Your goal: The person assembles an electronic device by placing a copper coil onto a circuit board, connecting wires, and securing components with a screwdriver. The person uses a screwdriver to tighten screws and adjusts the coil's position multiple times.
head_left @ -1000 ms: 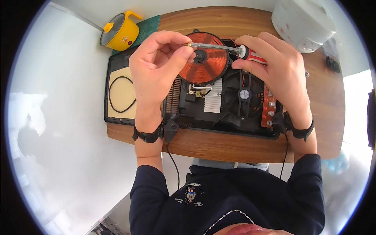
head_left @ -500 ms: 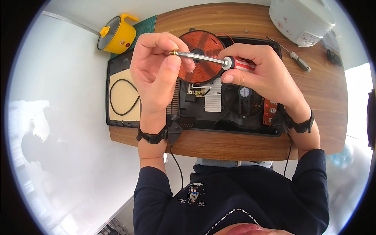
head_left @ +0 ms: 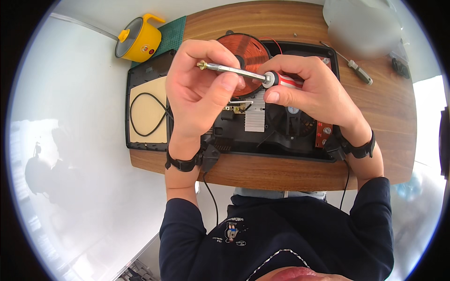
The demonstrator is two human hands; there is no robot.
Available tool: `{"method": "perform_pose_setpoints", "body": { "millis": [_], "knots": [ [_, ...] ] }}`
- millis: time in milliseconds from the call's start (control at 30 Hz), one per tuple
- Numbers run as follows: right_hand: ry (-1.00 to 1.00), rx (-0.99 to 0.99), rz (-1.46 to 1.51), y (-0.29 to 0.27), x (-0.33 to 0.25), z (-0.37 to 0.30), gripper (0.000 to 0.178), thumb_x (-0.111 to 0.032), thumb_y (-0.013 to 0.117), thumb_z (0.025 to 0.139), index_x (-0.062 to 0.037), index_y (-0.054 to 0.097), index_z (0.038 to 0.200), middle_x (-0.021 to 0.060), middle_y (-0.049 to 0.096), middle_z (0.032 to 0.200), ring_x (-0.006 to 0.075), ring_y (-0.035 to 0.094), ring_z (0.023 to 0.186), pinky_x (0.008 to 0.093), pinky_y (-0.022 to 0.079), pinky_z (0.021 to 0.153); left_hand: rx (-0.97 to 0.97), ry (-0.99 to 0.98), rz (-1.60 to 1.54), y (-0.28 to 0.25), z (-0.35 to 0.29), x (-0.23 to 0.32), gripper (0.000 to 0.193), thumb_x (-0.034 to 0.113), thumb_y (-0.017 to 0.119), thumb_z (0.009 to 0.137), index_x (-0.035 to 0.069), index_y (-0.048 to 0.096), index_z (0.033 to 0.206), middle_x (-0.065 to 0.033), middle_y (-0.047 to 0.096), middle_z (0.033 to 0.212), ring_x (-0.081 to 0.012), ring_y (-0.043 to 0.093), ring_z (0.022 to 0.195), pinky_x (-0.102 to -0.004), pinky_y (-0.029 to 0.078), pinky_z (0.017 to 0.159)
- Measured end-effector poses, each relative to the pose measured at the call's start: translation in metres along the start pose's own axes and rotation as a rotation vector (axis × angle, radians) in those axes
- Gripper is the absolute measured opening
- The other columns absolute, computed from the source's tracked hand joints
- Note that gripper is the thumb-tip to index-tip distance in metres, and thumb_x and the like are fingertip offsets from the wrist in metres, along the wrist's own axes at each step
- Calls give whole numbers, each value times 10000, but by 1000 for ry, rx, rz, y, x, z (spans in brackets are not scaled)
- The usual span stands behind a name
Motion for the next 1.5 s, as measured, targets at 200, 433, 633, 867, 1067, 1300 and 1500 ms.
{"method": "perform_pose_setpoints", "body": {
  "millis": [200, 433, 633, 867, 1067, 1300, 1500],
  "knots": [
    [79, -95, 131, 2, -5, -2, 414, -381, 803, 919, -25, 714, 1111, -1, 625, 795, 85, 541, 743, 263, 468, 676, -75, -40, 88, 6, -2, -3, 234, -77, 698, 923, -21, 598, 1127, -97, 660, 1006, -126, 678, 838, -256, 588, 759],
    [-131, -52, 85, 6, 4, -1, 478, -283, 835, 901, -39, 627, 1256, 32, 669, 919, 107, 603, 859, 282, 512, 802, -36, 135, 50, 2, -2, 11, 208, -76, 699, 920, -29, 591, 1092, -129, 662, 957, -151, 680, 798, -276, 594, 723],
    [-91, -34, 224, 4, 7, -3, 562, -206, 807, 925, -18, 515, 1367, 36, 646, 1095, 110, 619, 1003, 277, 520, 888, 75, 217, 185, -16, 0, 29, 198, 156, 666, 1002, 7, 609, 1119, -97, 584, 867, -177, 558, 740, -302, 480, 624],
    [41, 51, 748, 2, 10, -1, 526, -247, 706, 1006, -13, 457, 1406, 57, 619, 1137, 113, 537, 881, 240, 468, 795, 227, 176, -42, -22, -4, 26, 175, 77, 696, 962, -23, 628, 1089, -147, 709, 905, -196, 650, 716, -316, 546, 641],
    [80, 201, 1022, 15, 5, -5, 419, -204, 580, 1075, 6, 473, 1421, 66, 606, 1167, 111, 489, 839, 240, 415, 728, 173, 123, 6, -16, -5, 30, 198, 1, 716, 934, -31, 649, 1119, -149, 741, 954, -194, 700, 808, -305, 570, 705],
    [-53, 218, 1042, -12, 7, -4, 382, -194, 499, 1096, 51, 509, 1388, 52, 582, 1139, 111, 413, 812, 231, 355, 690, -130, -51, 868, -41, -9, 21, 120, -4, 787, 836, 30, 735, 938, -51, 714, 900, -167, 676, 790, -272, 534, 719],
    [-32, 273, 996, -15, 8, 1, 385, -180, 493, 1092, 72, 512, 1384, 58, 572, 1135, 115, 409, 818, 236, 352, 693, -414, -142, 1213, -64, -45, -14, 113, 104, 830, 759, 93, 766, 852, -24, 580, 764, -228, 614, 738, -359, 505, 663]
  ]
}}
Point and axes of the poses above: each hand's wrist, its own z-axis towards the middle knuckle, its own y-axis out of the palm, x = y × z, the point moved 4 cm from there along z, towards the middle knuckle
